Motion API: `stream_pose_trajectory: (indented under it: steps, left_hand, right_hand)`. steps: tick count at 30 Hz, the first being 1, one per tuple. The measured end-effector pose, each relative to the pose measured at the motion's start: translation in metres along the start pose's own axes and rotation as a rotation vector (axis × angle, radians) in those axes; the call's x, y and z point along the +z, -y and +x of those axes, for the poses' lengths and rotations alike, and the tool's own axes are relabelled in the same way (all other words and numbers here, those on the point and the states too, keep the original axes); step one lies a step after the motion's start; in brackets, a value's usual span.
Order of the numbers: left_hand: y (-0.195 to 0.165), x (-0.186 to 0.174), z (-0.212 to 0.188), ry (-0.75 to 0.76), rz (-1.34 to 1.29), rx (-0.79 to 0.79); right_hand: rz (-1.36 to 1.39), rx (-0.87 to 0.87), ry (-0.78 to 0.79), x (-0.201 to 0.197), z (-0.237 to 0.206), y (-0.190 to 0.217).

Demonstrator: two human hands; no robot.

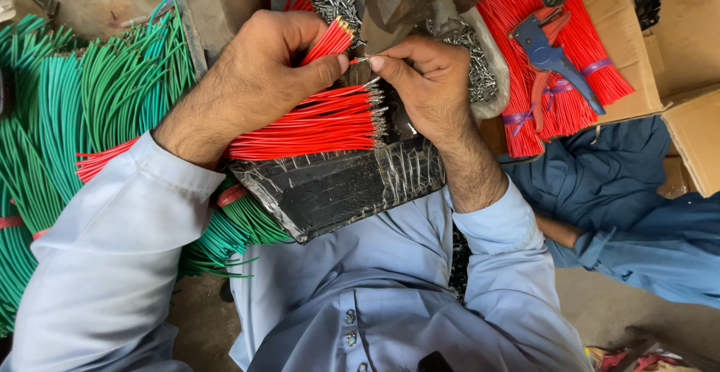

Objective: The person holds a bundle of red wires in one hand and fits small metal crimp terminals onto the stripped ends of the wires one at a time, pressing each terminal on by hand and setting the finished wire aside with the growing bundle.

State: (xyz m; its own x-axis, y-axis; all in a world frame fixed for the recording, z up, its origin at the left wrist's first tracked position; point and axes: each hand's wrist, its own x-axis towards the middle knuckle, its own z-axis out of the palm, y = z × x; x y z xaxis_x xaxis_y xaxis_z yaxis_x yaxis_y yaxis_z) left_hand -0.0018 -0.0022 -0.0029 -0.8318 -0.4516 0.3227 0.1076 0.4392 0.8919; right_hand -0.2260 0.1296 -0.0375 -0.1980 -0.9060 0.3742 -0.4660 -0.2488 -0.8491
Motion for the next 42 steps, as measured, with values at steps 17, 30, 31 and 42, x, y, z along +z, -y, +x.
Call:
stream_pose_trajectory:
  steps: [17,30,31,42]
  left_hand:
    - [0.000,-0.002,0.000,0.000,-0.020,-0.053]
    - [-0.001,0.002,-0.001,0.058,-0.023,0.027]
    - [0.000,0.001,0.000,0.052,-0.035,0.001]
    - [-0.007,-0.001,0.000,0.010,-0.092,-0.088]
  right_hand:
    - [-0.036,-0.033,0.012,0.000,0.001,-0.005]
    - [-0.239,0.015,0.185,-0.045,-0.029,0.046]
    - [-0.317,0.007,0.233,-0.050,-0.031,0.050]
    - [-0.538,0.272,0.283,-0.046,-0.039,0.042]
